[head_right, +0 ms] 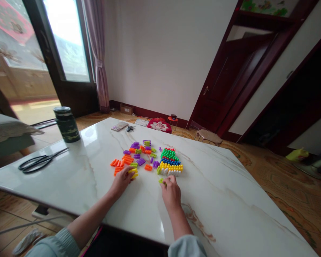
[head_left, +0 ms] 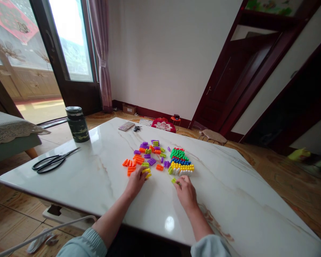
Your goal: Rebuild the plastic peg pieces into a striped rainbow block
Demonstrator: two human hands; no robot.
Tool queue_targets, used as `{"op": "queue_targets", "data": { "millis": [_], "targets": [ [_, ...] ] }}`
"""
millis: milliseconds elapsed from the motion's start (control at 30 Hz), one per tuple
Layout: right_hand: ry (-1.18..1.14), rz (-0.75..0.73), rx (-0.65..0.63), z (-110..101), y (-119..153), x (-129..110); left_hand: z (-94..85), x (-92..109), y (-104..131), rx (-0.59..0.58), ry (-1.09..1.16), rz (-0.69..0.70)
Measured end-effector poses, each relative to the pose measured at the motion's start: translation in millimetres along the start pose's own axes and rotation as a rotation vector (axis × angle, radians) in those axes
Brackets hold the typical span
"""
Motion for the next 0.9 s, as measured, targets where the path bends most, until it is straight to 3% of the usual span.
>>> {"op": "queue_targets", "data": {
  "millis": [133,300,367,533,733,900],
  "targets": [
    [0.137,0.031,-0.201,-9,-12,-9,0.0,-2,-1,0.001,0.005,-0.005],
    [0.122,-0.002,-0.249,-10,-20,-12,0.7,-3,0,-0.009,-0.027,0.004],
    [0.0,-0.015,-0.201,-6,-20,-8,0.9,-2,0,-0.012,-0.033,0.006],
    [-0.439,0.111,0.124,4,-16,16,0.1,-2,0,-0.002,-0.006,-0.009],
    [-0.503,0.139,0.258,23,-20,25,-0.9,-1,0,0.01,0.018,-0.021],
    [-0.455,0.165,0.35,20,-14,24,-0.9,1,0,0.007,0.016,-0.013]
  ]
}}
Point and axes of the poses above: each hand's wrist, its own y-axis away from the middle knuckle, its own z-axis out of the palm, x = y × z, the point moved 5 cm from there along -y, towards the middle knuckle, and after that the axes turned 1 degree about y, right-handed, at the moved point
